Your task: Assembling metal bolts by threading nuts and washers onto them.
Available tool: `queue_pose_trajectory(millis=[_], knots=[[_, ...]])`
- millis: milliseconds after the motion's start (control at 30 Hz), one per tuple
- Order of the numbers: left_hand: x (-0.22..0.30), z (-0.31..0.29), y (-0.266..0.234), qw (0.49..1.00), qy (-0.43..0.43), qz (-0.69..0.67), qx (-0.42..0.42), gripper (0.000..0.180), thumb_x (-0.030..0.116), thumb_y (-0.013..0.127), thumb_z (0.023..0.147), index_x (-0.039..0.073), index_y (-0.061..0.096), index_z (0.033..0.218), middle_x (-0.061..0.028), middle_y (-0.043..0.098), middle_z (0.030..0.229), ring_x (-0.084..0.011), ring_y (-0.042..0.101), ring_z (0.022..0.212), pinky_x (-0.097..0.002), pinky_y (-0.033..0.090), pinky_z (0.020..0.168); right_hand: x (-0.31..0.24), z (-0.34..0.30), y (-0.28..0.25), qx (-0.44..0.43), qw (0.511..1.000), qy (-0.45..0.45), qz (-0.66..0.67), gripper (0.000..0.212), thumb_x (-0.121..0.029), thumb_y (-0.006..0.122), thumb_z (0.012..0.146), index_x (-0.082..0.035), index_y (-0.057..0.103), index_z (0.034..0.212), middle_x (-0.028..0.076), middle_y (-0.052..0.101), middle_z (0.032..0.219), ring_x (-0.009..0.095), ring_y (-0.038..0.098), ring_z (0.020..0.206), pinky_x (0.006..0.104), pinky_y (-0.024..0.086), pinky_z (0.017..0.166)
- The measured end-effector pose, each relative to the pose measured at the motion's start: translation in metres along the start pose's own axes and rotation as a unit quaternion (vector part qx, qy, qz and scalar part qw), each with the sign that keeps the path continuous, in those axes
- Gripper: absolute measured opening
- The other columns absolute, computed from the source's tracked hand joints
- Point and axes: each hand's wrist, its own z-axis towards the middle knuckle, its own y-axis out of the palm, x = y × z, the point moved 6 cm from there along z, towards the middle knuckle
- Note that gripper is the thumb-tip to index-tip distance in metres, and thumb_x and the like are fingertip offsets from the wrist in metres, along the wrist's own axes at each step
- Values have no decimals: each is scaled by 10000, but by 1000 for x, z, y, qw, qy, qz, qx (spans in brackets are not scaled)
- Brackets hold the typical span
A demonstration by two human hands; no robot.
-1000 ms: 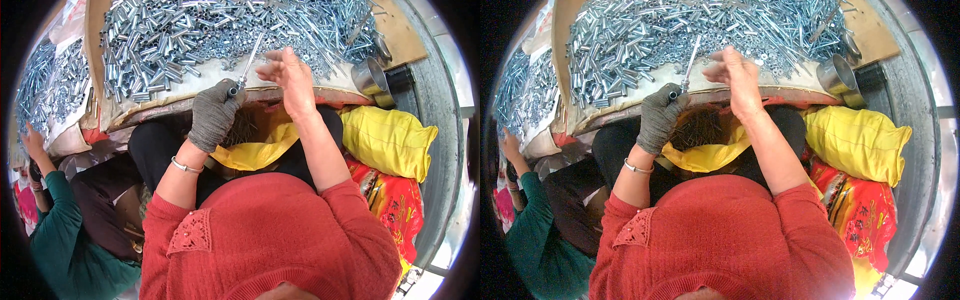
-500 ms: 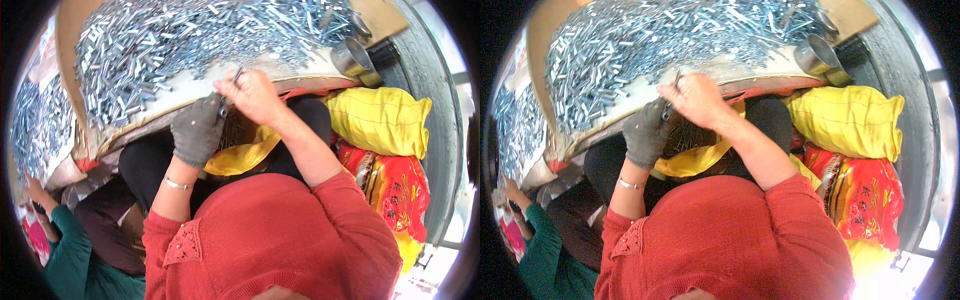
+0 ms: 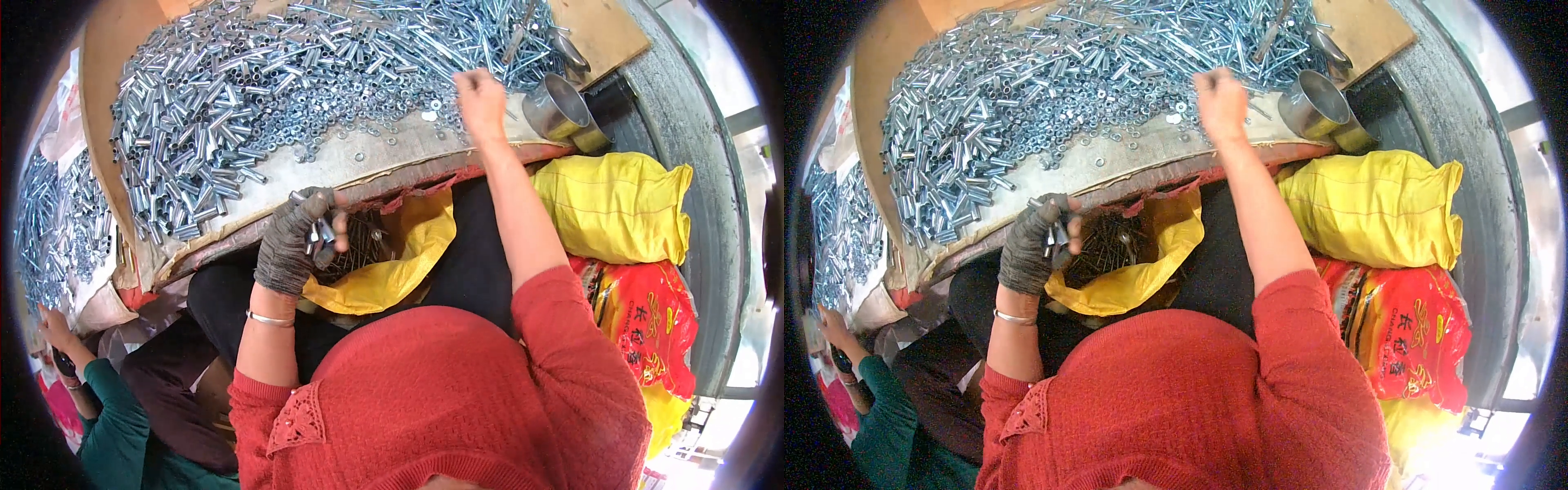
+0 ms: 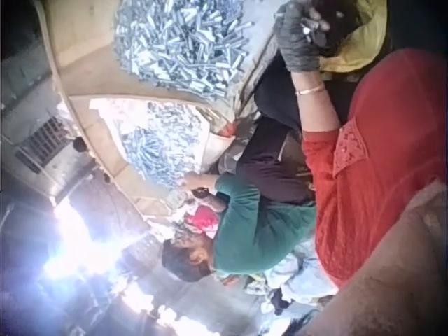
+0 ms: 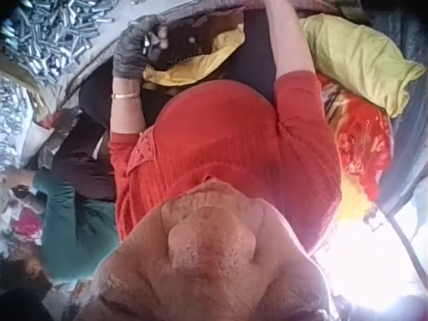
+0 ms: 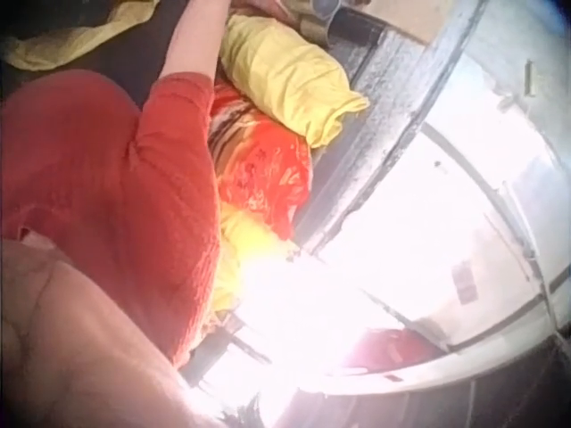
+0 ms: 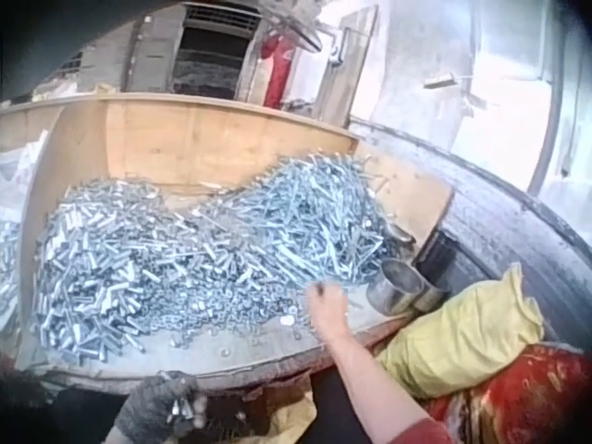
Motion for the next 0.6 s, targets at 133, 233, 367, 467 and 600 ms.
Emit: queue_pose_trajectory(millis=[133, 233, 367, 467, 600], knots=[[-9, 0, -8, 996, -23, -81, 4, 348, 322, 580, 895, -3, 583, 1020, -42, 599, 706, -99, 543, 487, -184, 359, 368, 3, 21, -4, -50, 962, -6, -270, 271, -280, 619, 811, -27, 619, 908, 199, 639, 892, 376, 627, 860, 466, 486, 736], [-10, 2, -19, 997, -22, -66, -22, 338, 302, 600, 878, 7, 573, 1041, -40, 563, 684, -90, 483, 448, -182, 377, 385, 17, 17, 15, -92, 929, -91, -346, 295, -336, 623, 807, -47, 615, 861, 195, 646, 833, 381, 624, 826, 478, 482, 715], [-2, 3, -7, 998, -26, 55, 7, 297, 289, 592, 873, 28, 582, 1015, -19, 525, 635, -54, 415, 415, -185, 324, 361, -15, 13, -11, -64, 920, -58, -382, 249, -289, 563, 851, -57, 608, 928, 162, 642, 926, 358, 636, 830, 460, 496, 722], [-1, 1, -7, 988, 3, 151, 10, 293, 300, 584, 880, 37, 584, 1009, -30, 549, 642, -72, 471, 431, -185, 346, 363, -73, -12, -38, 29, 960, -181, -210, 190, -227, 596, 852, -52, 613, 922, 125, 641, 838, 290, 638, 750, 387, 493, 661], [-2, 0, 3, 998, 24, -49, 39, 209, 222, 575, 887, 16, 596, 914, -50, 599, 670, -110, 571, 477, -210, 389, 382, -103, -55, -38, 0, 986, -130, 106, 106, -118, 643, 851, -32, 604, 899, 58, 630, 722, 126, 608, 630, 260, 486, 578]])
